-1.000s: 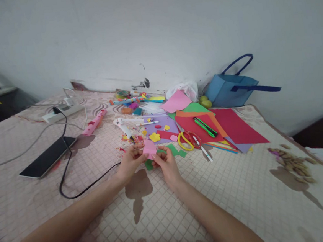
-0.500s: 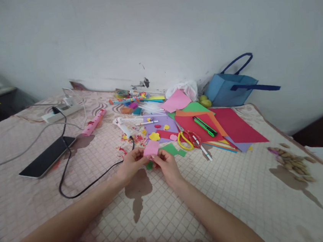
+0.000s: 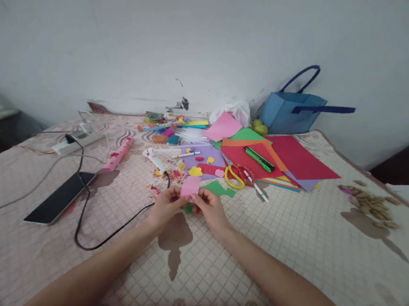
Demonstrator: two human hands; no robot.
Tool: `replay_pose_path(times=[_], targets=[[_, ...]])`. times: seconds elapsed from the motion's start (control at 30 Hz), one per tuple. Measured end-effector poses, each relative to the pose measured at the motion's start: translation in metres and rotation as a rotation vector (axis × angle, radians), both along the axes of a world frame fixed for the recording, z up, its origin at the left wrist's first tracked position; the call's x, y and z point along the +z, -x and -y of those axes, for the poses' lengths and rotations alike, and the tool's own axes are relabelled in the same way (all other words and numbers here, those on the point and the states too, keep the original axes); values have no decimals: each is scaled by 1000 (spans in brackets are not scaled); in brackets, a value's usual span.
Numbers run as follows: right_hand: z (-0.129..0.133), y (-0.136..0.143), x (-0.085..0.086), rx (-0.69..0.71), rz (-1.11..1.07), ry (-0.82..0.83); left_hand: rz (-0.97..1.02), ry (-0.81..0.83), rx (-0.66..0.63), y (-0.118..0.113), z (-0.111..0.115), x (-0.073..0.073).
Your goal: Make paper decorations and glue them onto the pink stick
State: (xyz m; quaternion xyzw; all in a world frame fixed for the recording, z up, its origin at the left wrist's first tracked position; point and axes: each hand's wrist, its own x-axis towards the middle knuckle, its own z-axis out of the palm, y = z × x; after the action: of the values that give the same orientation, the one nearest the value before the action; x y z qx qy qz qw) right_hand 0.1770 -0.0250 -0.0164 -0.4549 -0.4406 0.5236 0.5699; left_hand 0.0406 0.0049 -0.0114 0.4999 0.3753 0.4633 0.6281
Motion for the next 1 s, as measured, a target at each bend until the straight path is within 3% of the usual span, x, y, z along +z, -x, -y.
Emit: replay_pose_path(times=[0.2, 0.73, 0.87, 1.0], targets=[[1, -1, 1, 52, 11, -2, 10, 8, 3, 1, -2, -2], [0, -3, 5, 5, 11, 32, -2, -10, -54, 3, -4, -4], [-4, -5, 5, 8, -90, 92, 16, -93, -136, 4, -7, -7], [-6, -8, 3, -74, -46, 26, -108, -266, -91, 7, -3, -1]])
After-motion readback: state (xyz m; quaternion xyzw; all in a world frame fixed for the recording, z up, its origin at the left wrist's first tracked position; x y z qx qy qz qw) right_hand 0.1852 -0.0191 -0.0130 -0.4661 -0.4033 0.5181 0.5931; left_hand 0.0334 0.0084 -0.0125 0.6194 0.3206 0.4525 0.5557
